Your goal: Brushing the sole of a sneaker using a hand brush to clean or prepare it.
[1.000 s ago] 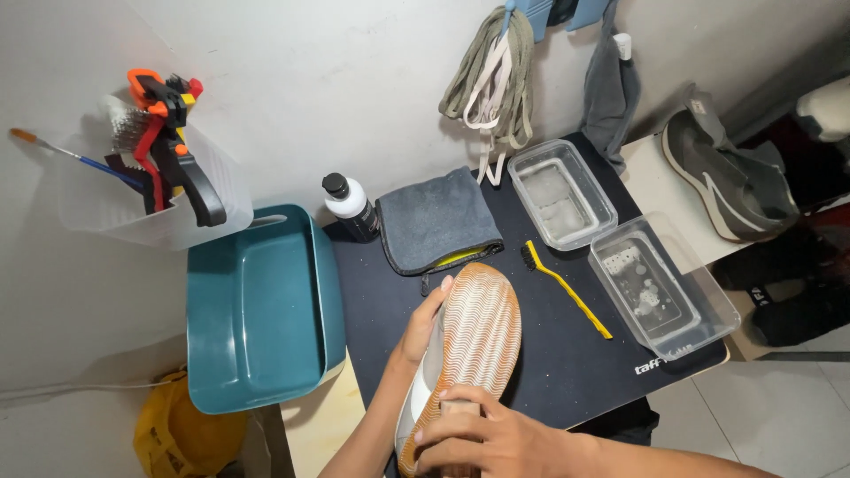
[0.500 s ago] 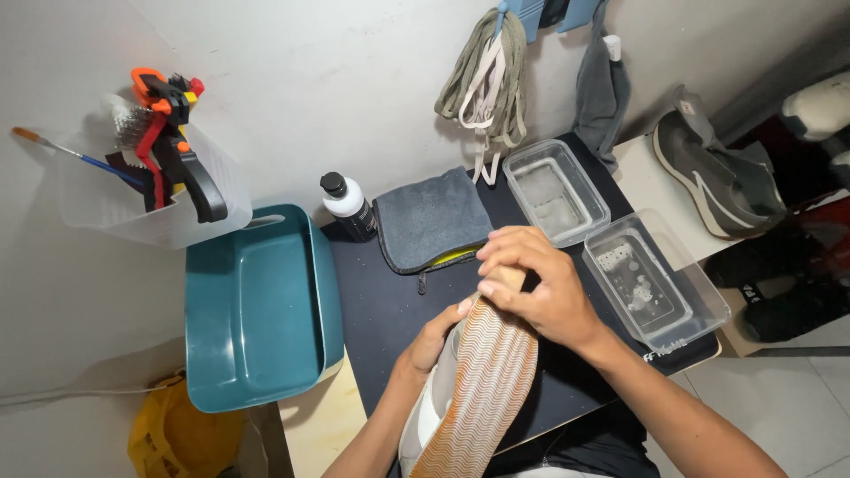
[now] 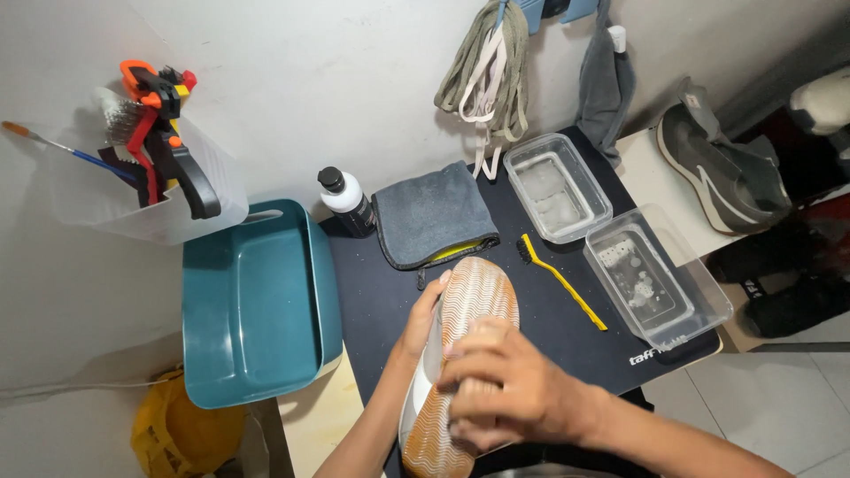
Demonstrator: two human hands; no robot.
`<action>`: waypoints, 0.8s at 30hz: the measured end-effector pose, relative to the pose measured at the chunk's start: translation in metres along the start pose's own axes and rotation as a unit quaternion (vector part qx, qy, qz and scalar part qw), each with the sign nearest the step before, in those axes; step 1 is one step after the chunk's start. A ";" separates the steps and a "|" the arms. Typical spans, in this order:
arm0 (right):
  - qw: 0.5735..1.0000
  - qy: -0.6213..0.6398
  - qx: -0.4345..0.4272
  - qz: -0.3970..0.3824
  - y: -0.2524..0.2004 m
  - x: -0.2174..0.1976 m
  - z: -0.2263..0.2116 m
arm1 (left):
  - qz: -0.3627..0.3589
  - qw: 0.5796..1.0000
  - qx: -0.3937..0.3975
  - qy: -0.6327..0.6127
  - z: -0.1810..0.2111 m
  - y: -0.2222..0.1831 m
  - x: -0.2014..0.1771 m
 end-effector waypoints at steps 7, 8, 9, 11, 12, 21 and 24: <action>0.965 -0.096 0.205 0.134 -0.004 -0.035 0.092 | -0.074 0.992 0.078 0.059 0.012 -0.014 0.025; 0.971 -0.107 0.176 0.120 0.001 -0.031 0.080 | -0.072 0.995 0.058 0.030 0.011 -0.011 0.021; 0.977 -0.115 0.149 0.105 0.005 -0.025 0.067 | -0.068 0.997 0.038 -0.001 0.007 -0.009 0.016; 0.990 -0.073 0.107 0.059 0.007 -0.005 0.026 | -0.049 0.998 0.028 -0.010 0.004 -0.004 0.010; 0.997 -0.032 0.065 0.014 0.008 0.007 0.002 | -0.031 0.999 0.017 -0.018 0.002 -0.001 0.006; 1.000 -0.017 0.009 -0.002 -0.006 0.019 0.004 | -0.022 0.997 0.071 -0.019 0.005 0.014 -0.012; 0.979 -0.061 0.128 0.144 -0.003 -0.012 0.072 | 0.106 0.991 0.076 -0.035 0.012 0.029 -0.023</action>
Point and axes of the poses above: each hand's wrist, its own y-axis towards the middle knuckle, its own x-axis out of the palm, z = x × y, the point moved 6 cm from there along y, towards the middle knuckle, and after that the axes turned 12 degrees about z, right-handed, at the moved point
